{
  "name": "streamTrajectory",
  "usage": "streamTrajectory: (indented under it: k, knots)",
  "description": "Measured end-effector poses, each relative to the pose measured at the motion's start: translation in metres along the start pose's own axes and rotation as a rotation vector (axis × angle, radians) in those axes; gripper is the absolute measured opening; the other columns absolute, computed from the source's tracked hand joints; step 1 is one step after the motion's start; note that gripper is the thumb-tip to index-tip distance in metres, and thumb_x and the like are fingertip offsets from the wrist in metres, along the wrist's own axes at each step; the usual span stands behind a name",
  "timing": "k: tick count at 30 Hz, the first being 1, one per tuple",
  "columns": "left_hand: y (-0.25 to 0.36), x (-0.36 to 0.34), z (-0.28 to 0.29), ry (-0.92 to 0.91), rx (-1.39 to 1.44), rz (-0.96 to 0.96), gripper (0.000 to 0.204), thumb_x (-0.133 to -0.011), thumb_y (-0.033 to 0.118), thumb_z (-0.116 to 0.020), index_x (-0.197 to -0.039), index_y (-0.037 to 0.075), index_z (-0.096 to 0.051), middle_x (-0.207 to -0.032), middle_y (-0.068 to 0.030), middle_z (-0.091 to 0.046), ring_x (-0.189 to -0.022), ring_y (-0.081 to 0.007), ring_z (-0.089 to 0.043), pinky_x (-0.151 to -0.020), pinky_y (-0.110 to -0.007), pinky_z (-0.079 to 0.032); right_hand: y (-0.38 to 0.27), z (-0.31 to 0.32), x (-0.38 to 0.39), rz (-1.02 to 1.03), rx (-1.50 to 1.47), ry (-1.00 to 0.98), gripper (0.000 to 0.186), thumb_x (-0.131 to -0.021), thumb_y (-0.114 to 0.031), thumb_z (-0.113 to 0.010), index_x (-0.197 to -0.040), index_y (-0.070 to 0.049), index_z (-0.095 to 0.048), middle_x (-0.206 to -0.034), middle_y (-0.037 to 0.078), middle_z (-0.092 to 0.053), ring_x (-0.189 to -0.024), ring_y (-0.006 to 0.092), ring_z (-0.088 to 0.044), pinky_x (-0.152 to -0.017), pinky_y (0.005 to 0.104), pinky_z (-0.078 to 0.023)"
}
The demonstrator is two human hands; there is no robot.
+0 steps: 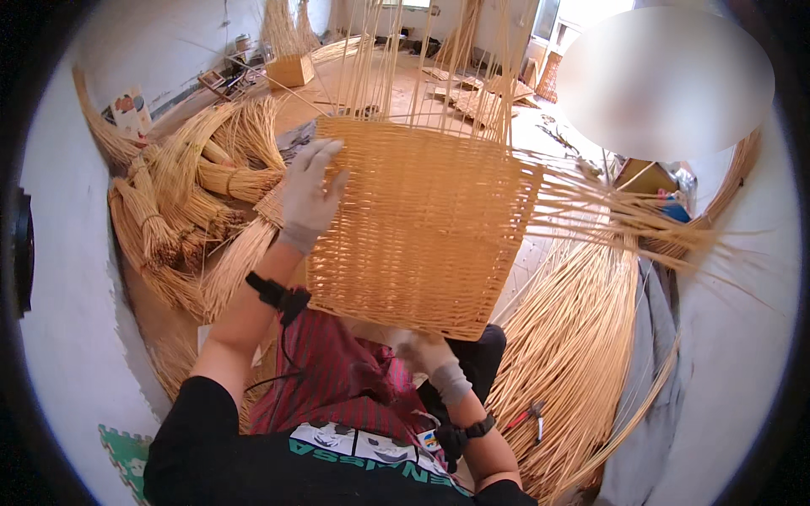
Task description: Measure and weave long bamboo strips into a large basket structure.
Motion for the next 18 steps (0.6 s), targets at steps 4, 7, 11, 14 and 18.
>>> streamTrajectory:
  k: [4, 7, 11, 14, 18]
  knots:
    - [0.007, -0.046, -0.017, 0.022, -0.083, -0.051, 0.058, -0.091, 0.029, -0.072, -0.144, 0.014, -0.052, -0.135, -0.0153, -0.059, -0.128, -0.0417, -0.052, -0.111, -0.051, -0.038, -0.130, -0.034, 0.048, 0.993, 0.966, 0.269, 0.033, -0.093, -0.024, -0.069, -0.121, -0.008, -0.069, -0.103, 0.014, -0.073, -0.096, 0.0339, -0.072, -0.080, 0.0412, -0.057]
    - [0.007, -0.060, -0.031, -0.043, -0.255, -0.097, 0.053, -0.094, 0.039, -0.067, -0.142, 0.019, -0.057, -0.135, -0.0140, -0.061, -0.132, -0.0365, -0.051, -0.111, -0.052, -0.036, -0.255, -0.064, 0.047, 1.679, 1.141, 0.792, 0.043, -0.088, -0.033, -0.074, -0.124, -0.010, -0.069, -0.128, 0.017, -0.064, -0.121, 0.0374, -0.060, -0.108, 0.0514, -0.043]
    - [-0.004, -0.062, -0.032, -0.168, -0.267, -0.035, 0.049, -0.097, 0.037, -0.063, -0.143, 0.026, -0.057, -0.130, -0.0117, -0.063, -0.121, -0.0362, -0.056, -0.097, -0.050, -0.042, -0.342, -0.106, -0.009, 1.609, 1.362, 1.019, 0.062, -0.086, -0.056, -0.070, -0.125, -0.007, -0.068, -0.124, 0.020, -0.063, -0.120, 0.0388, -0.057, -0.116, 0.0587, -0.029]
    - [-0.014, -0.064, -0.031, -0.140, -0.218, -0.039, 0.041, -0.096, 0.034, -0.063, -0.136, 0.024, -0.063, -0.123, -0.0086, -0.064, -0.115, -0.0339, -0.058, -0.093, -0.049, -0.043, -0.343, -0.119, -0.051, 1.286, 1.435, 0.973, 0.081, -0.080, -0.072, -0.064, -0.125, -0.005, -0.067, -0.110, 0.021, -0.065, -0.111, 0.0362, -0.058, -0.116, 0.0601, -0.027]
    - [-0.023, -0.063, -0.041, -0.069, -0.173, -0.051, 0.027, -0.094, 0.027, -0.065, -0.120, 0.019, -0.071, -0.112, -0.0072, -0.066, -0.107, -0.0323, -0.059, -0.089, -0.048, -0.044, -0.334, -0.111, -0.067, 1.459, 1.363, 1.029, 0.078, -0.079, -0.075, -0.065, -0.115, -0.006, -0.069, -0.094, 0.017, -0.066, -0.099, 0.0347, -0.062, -0.115, 0.0578, -0.030]
Point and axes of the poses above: each hand's wrist, its own x-axis away from the middle knuckle, its own z-axis out of the back of the hand, y = z × x, the point moved 3 cm from there along -x, towards the middle knuckle
